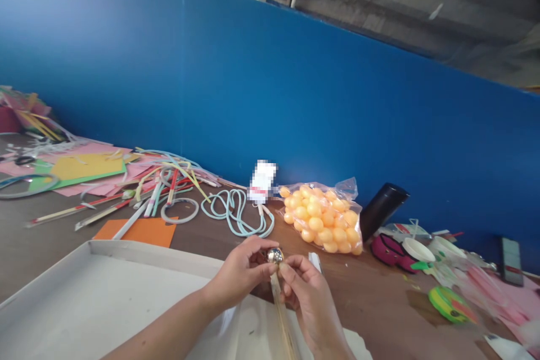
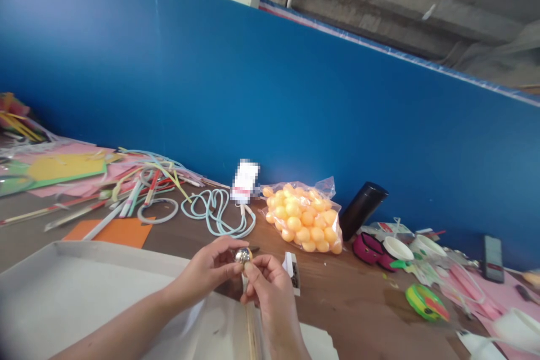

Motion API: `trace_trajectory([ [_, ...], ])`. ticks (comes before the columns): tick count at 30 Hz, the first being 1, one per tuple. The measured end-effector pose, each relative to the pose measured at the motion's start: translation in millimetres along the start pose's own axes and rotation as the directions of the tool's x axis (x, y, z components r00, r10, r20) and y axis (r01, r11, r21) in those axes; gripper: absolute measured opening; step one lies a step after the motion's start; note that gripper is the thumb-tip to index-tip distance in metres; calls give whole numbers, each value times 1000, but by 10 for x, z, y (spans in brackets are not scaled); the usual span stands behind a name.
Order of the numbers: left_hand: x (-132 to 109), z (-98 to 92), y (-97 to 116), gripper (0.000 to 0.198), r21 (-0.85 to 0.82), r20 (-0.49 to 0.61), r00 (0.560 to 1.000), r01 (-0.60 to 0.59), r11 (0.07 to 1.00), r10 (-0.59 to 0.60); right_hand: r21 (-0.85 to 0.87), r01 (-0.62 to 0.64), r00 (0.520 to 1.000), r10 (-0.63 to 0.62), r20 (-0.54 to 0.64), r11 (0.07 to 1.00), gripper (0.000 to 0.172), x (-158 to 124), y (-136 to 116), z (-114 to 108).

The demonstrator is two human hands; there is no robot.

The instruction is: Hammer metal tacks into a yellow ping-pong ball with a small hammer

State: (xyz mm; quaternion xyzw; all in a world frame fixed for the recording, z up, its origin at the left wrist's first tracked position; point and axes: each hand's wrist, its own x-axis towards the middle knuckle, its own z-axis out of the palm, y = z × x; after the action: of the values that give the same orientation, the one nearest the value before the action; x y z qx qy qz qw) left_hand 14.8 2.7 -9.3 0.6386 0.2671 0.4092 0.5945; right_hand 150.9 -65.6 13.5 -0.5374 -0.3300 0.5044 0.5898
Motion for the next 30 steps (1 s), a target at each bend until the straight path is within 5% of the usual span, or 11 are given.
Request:
trace_trajectory([
  [15, -31, 41, 30, 38, 43, -35, 999, 18, 999, -16, 3, 5, 998, -5, 62, 1000, 29, -14, 5, -33],
  [23, 23, 57, 82, 43, -265, 15, 991, 130, 956, -130, -135, 96, 995, -96, 6, 986, 26, -19, -59, -47],
  [26, 48, 42, 82, 45, -326, 20, 988, 149, 934, -151, -445, 135, 990, -142, 17, 885, 24, -19, -50, -176],
  [30, 61, 4, 52, 45, -397, -5, 988, 142, 907, -157, -845, 89, 992, -128, 25, 527, 12, -68, 25, -283],
])
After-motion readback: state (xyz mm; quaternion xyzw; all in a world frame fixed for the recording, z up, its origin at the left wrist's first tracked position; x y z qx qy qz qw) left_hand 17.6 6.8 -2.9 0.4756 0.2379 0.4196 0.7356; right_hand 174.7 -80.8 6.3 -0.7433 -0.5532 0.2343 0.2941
